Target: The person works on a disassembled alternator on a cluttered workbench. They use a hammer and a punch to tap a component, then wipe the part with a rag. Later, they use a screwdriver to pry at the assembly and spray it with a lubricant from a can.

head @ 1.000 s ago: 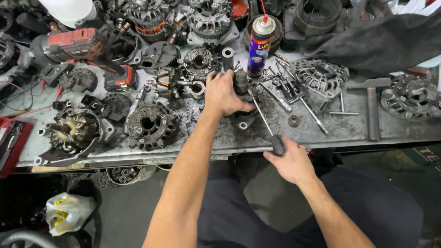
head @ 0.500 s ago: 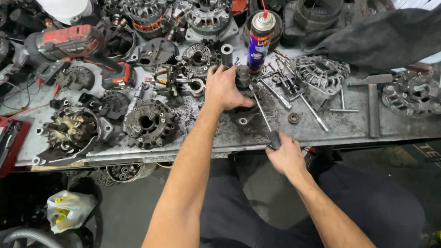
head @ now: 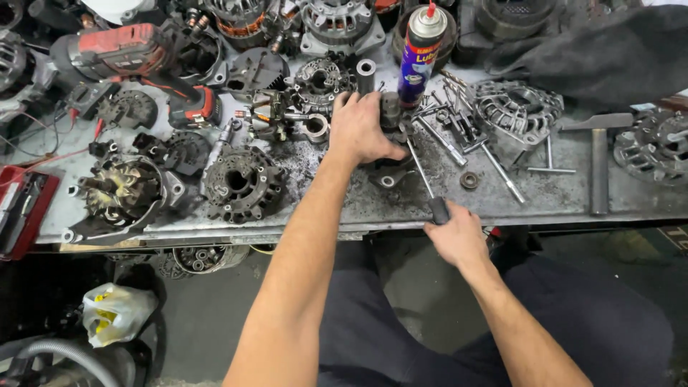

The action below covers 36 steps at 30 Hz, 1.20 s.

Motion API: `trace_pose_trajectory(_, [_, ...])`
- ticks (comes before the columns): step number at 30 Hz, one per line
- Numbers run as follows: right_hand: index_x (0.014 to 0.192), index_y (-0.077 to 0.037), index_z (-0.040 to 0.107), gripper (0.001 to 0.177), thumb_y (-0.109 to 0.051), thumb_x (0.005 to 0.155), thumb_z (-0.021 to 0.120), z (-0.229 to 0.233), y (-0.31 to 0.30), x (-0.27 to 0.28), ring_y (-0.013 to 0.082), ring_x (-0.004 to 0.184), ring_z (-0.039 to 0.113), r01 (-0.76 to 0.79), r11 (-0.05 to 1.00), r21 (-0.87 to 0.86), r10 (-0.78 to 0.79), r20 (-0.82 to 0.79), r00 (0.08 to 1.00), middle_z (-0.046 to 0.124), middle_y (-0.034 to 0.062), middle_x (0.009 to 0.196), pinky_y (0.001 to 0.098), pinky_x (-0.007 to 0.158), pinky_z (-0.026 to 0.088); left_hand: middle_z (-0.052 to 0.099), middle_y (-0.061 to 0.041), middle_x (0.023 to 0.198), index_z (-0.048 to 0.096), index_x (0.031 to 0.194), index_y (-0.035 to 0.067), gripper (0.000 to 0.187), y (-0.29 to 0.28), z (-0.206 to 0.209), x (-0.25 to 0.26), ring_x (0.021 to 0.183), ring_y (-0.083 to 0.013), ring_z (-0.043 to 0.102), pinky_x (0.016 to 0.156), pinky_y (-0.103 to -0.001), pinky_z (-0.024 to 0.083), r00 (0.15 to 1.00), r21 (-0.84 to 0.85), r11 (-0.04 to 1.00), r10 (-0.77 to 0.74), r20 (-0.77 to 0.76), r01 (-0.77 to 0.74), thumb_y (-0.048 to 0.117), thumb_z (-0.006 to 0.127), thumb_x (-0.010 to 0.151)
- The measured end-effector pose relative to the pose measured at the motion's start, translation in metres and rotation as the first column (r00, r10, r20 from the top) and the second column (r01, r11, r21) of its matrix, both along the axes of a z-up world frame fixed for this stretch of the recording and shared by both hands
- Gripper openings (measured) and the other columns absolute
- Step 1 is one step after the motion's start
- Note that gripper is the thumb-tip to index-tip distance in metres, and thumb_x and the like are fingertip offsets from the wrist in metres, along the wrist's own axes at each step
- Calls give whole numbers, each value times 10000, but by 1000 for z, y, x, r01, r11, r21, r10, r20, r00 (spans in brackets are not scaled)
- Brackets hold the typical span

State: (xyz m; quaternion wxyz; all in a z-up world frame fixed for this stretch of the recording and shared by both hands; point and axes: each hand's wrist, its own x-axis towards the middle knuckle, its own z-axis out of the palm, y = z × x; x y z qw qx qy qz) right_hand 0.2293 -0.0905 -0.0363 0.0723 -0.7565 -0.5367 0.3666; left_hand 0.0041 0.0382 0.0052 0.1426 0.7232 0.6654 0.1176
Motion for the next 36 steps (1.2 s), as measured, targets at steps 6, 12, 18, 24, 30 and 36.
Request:
trace_pose_trajectory(6, [987, -180, 772, 263, -315, 762, 761, 0, -2, -4, 348, 907, 734, -6, 1000, -6, 6, -4, 1000, 735, 153, 808, 447, 787, 536, 686, -77, 1307, 598, 1265, 85, 1051, -5, 10, 2, 1297, -230, 575, 1225, -449, 248, 998, 34, 999, -34, -59, 36, 663, 829, 419])
trace_pose_trajectory(12, [926, -147, 763, 292, -352, 724, 803, 16, -2, 9, 370, 881, 734, -31, 998, 50, 34, -56, 998, 726, 177, 769, 446, 739, 530, 731, -79, 1210, 622, 1170, 101, 973, 1, 4, -4, 1248, -235, 612, 1218, -459, 269, 999, 41, 999, -31, 15, 31, 644, 837, 391])
trace_pose_trajectory(18, [808, -65, 710, 216, -255, 726, 774, 45, -9, 6, 373, 809, 733, -50, 996, 72, 55, -76, 996, 694, 171, 675, 410, 721, 532, 743, -97, 1134, 584, 1105, 113, 943, -3, 4, -12, 1243, -236, 618, 1222, -448, 270, 997, 37, 999, -43, 66, 40, 634, 857, 368])
trace_pose_trajectory(24, [831, -96, 708, 199, -268, 740, 751, 3, -5, 5, 395, 852, 731, -80, 994, 80, 84, -50, 995, 702, 205, 749, 441, 717, 533, 750, -92, 1110, 535, 1147, 133, 1015, 5, -6, -12, 1236, -219, 634, 1229, -422, 257, 998, 46, 998, -33, 53, 31, 669, 851, 346])
trace_pose_trajectory(30, [919, -201, 749, 217, -329, 745, 770, 0, -3, -13, 327, 844, 733, 24, 999, -31, -24, -12, 1000, 723, 113, 781, 428, 722, 541, 746, -55, 1192, 579, 1246, 138, 1039, 11, -13, -10, 1242, -216, 632, 1210, -425, 257, 995, 76, 993, -88, 37, 85, 647, 821, 374])
trace_pose_trajectory(36, [934, -185, 749, 223, -320, 756, 746, 6, -8, -17, 310, 815, 732, 27, 1000, -17, -27, -4, 1000, 719, 119, 771, 411, 693, 532, 733, -28, 1224, 617, 1257, 124, 1060, 9, -9, -9, 1234, -206, 626, 1207, -432, 260, 994, 92, 990, -104, -24, 106, 684, 797, 375])
